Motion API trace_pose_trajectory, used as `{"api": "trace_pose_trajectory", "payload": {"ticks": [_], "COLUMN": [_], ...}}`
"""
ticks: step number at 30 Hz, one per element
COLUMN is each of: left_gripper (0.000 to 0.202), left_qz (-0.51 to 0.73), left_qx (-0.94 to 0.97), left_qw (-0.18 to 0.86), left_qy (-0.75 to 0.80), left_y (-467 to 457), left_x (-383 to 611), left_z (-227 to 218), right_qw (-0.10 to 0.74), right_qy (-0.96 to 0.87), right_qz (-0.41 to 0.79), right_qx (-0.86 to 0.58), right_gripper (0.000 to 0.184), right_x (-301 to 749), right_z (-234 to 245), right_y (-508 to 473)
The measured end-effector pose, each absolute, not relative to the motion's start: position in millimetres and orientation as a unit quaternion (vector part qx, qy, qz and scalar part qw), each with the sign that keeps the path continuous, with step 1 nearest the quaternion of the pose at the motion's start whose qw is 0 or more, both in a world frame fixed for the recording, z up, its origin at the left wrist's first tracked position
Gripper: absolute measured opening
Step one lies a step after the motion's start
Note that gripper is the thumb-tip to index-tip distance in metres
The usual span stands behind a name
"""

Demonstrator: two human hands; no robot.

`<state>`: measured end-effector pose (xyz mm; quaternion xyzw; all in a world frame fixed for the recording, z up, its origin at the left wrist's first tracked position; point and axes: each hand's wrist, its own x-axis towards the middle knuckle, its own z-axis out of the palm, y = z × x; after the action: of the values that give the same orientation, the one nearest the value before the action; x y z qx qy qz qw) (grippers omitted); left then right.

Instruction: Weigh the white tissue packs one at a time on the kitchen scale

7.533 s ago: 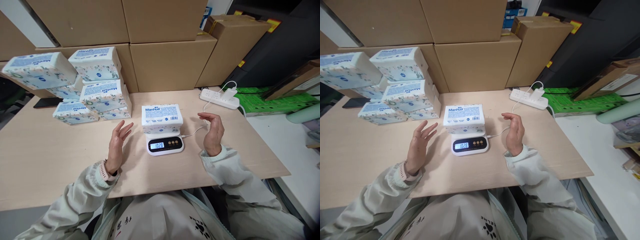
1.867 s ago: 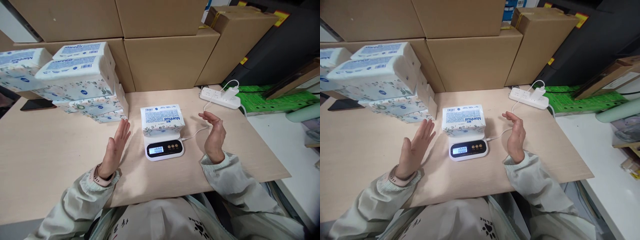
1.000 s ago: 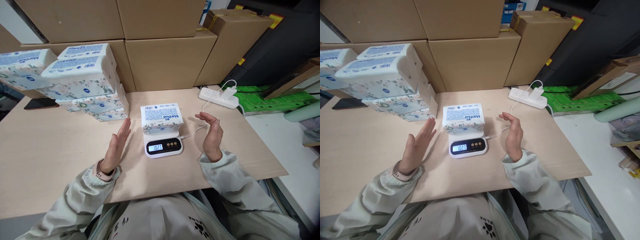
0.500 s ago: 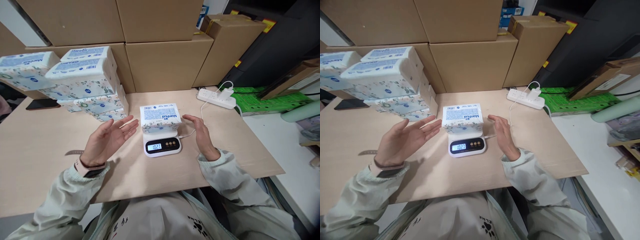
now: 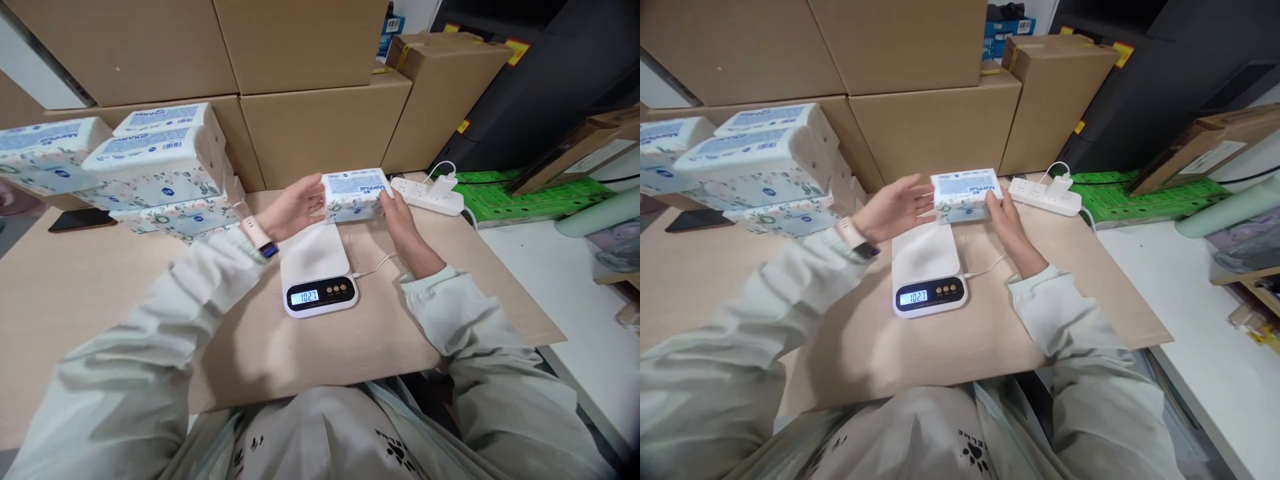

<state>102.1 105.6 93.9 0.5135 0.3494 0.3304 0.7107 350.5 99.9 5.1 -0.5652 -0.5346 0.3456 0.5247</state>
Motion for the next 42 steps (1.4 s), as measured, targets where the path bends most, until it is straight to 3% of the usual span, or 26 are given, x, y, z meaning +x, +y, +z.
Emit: {"api": "trace_pose_trajectory", "payload": {"ticks": [3,5,9,12,15,21,28,34,38,42], "left_gripper": [0.061,0.064,0.059,0.055,0.045,0.035,0.032,0.027,0.024,0.03], "left_qz": [0.295,0.291,0.305,0.349,0.448,0.678,0.732,0.724,0.698,0.682], "left_qx": [0.485,0.492,0.619,0.725,0.76,0.598,0.433,0.423,0.443,0.44], "left_qw": [0.727,0.706,0.605,0.46,0.311,0.047,0.13,0.13,0.135,0.107], "left_qy": [0.387,0.418,0.397,0.376,0.353,0.425,0.51,0.528,0.546,0.574], "left_y": [138.6,141.7,101.2,54.8,23.1,31.3,53.2,44.4,35.3,32.3], "left_x": [136.3,147.1,127.6,86.4,38.5,-58.9,-130.7,-122.5,-115.5,-119.4], "left_z": [75.7,70.5,89.6,123.2,152.7,156.5,129.9,129.9,134.0,139.5], "right_qw": [0.497,0.448,0.297,0.192,0.147,0.118,0.108,0.126,0.137,0.112], "right_qy": [-0.531,-0.583,-0.762,-0.832,-0.845,-0.858,-0.767,-0.862,-0.855,-0.894], "right_qz": [0.255,0.133,-0.073,-0.117,-0.131,-0.138,-0.035,-0.029,-0.059,-0.025], "right_qx": [-0.637,-0.664,-0.571,-0.507,-0.497,-0.481,-0.632,-0.49,-0.497,-0.433], "right_gripper": [0.082,0.082,0.066,0.059,0.054,0.055,0.096,0.07,0.055,0.075], "right_x": [371.0,375.5,369.1,368.6,374.0,367.9,382.7,372.8,356.9,324.8], "right_z": [-9.9,-13.0,-5.9,-1.3,-1.5,0.0,3.6,13.1,27.4,41.2], "right_y": [119.8,116.6,102.5,114.8,141.9,161.0,158.1,171.0,188.2,194.6]}}
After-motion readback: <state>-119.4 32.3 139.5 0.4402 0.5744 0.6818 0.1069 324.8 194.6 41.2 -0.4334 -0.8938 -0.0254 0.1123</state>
